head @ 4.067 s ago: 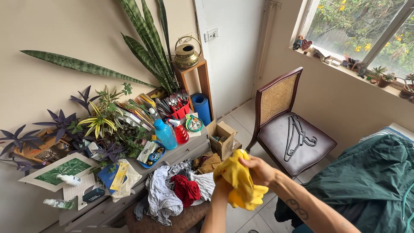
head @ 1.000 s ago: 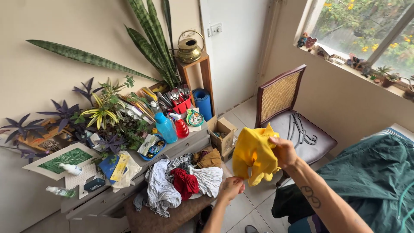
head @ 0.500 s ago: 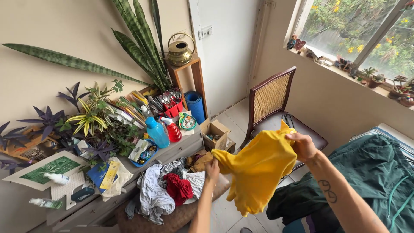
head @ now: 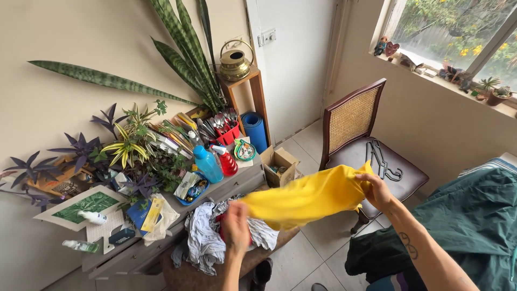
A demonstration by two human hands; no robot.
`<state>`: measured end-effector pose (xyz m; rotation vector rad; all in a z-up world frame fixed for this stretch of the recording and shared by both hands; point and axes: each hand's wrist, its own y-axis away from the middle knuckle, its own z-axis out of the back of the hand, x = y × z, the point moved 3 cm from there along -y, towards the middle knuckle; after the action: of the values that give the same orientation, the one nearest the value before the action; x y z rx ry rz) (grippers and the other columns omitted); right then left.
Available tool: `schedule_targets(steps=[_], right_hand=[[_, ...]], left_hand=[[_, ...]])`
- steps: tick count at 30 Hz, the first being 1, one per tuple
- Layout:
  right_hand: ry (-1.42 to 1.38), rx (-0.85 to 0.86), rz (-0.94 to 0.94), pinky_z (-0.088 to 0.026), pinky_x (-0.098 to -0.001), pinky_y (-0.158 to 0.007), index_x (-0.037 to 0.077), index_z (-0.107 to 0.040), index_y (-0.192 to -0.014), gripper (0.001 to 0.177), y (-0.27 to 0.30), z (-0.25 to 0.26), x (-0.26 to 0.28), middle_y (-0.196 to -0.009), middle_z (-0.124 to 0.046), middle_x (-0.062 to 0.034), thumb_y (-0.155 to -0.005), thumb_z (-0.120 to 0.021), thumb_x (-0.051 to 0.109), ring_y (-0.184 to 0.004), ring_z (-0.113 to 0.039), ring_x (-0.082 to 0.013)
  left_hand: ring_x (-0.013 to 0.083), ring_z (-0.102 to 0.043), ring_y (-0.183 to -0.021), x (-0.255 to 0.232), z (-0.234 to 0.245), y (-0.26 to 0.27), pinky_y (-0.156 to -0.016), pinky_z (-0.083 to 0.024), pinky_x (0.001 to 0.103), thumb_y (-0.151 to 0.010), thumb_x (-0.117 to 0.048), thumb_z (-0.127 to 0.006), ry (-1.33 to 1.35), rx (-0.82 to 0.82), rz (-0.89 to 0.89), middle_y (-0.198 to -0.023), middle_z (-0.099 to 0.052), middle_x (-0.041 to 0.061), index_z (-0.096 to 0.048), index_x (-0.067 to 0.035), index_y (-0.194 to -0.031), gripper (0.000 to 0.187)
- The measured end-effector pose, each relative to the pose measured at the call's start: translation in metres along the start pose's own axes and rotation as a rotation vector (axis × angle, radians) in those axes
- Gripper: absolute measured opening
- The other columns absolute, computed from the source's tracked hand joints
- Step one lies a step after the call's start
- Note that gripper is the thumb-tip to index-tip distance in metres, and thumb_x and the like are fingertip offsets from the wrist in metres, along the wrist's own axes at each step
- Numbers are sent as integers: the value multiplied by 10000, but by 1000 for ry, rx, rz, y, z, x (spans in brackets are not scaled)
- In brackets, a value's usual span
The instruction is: The person is hanging various items of clothing onto plastic hangers and placing them on a rack.
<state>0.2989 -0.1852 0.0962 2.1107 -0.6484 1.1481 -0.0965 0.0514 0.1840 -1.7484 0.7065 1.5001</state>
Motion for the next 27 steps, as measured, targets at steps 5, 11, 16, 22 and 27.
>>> schedule_targets(steps=[5, 11, 16, 22, 27], right_hand=[[97, 203, 58, -523, -346, -919, -1, -660, -1127, 268, -16, -42, -8, -1086, -710, -87, -905, -665, 149, -1006, -682, -184], [415, 369, 143, -505, -278, -936, -3, -763, -1018, 297, -13, -94, 13, -1038, -783, -35, -893, -645, 238, -1011, -696, -103], [692, 318, 107, -508, -337, -797, -32, -779, -985, 374, 25, -127, 2, -875, -747, -48, -958, -671, 325, -840, -645, -135], [1118, 637, 360, -543, -376, -862, 10, -712, -1048, 339, 89, -214, -10, -988, -717, -117, -975, -644, 334, -958, -680, -223], [897, 598, 741, -547, -431, -929, -22, -668, -1198, 415, 123, -235, 23, -1154, -714, -204, -822, -660, 153, -1053, -705, -342]], left_hand=[[133, -686, -774, -71, -26, -8, -690, -541, 274, -1028, -186, -625, -537, -66, -256, -896, -703, 76, -611, -64, -1090, 138], [187, -599, -751, -136, 24, -35, -688, -504, 316, -1049, -124, -532, -503, -604, -472, -854, -624, 100, -552, -5, -1079, 124], [317, -627, -783, -34, 67, -37, -705, -514, 420, -947, -291, -677, -850, -505, -65, -852, -666, 152, -602, -53, -1033, 264], [469, -662, -891, -49, -71, -35, -761, -526, 524, -743, -420, -840, -664, -75, -336, -983, -687, 291, -544, 71, -1199, 733], [241, -712, -735, 20, -56, -58, -745, -572, 369, -825, -175, -585, -408, -220, 108, -835, -765, 135, -676, -8, -885, 200]])
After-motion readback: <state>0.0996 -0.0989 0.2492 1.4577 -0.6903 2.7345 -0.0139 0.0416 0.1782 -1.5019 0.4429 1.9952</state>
